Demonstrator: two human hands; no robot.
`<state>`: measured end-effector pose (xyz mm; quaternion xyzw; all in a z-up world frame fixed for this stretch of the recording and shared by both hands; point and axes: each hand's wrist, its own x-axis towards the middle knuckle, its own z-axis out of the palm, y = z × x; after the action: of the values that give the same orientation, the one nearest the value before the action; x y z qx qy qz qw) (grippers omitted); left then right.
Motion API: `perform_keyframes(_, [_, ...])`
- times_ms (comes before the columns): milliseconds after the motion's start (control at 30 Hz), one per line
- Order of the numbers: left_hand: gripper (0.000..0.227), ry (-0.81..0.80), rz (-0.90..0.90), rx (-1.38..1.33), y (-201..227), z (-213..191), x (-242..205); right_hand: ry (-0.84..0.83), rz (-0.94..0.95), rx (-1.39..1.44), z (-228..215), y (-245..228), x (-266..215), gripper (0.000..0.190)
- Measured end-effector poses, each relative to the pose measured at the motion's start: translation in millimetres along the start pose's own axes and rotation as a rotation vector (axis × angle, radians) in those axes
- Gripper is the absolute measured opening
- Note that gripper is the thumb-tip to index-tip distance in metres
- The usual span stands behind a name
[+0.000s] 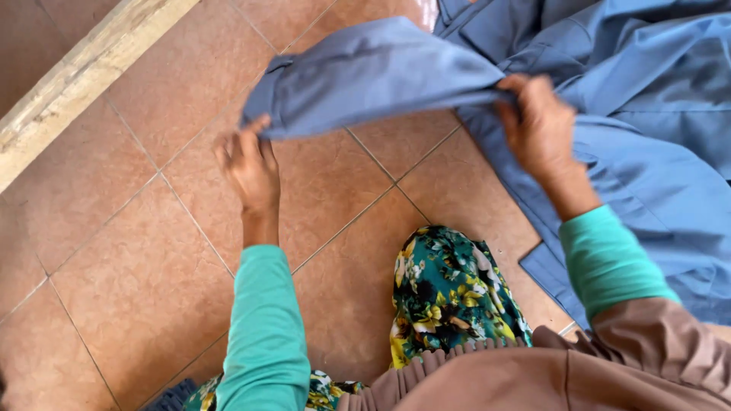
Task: Folding and stacking grey trousers on the floor in a sewing factory.
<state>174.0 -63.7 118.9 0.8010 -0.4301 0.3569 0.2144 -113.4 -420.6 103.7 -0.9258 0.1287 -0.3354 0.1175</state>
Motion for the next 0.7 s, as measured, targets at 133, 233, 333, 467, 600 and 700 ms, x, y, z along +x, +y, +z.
perform_keyframes(133, [0.037, -0.072, -0.020, 0.168, -51, 28, -166, -0.194, 0.094, -0.008, 88, -28, -75, 0.074])
perform_keyframes(233, [0.024, -0.257, -0.043, 0.160, -59, 19, -256, -0.457, 0.016, -0.039, 132, -49, -119, 0.040])
perform_keyframes(333, [0.027, -0.340, -0.148, 0.286, -57, -5, -302, -0.571, 0.034, -0.011, 164, -68, -127, 0.036])
perform_keyframes(467, [0.025, -0.322, -0.280, 0.409, -61, -35, -323, -0.648, 0.019, -0.038, 205, -90, -113, 0.040])
perform_keyframes(600, [0.029, -0.324, -0.435, 0.488, -77, -69, -346, -0.693, -0.032, -0.127, 245, -139, -100, 0.049])
perform_keyframes(700, [0.035, -0.351, -0.527, 0.564, -106, -97, -379, -0.743, -0.100, -0.158, 289, -185, -102, 0.052])
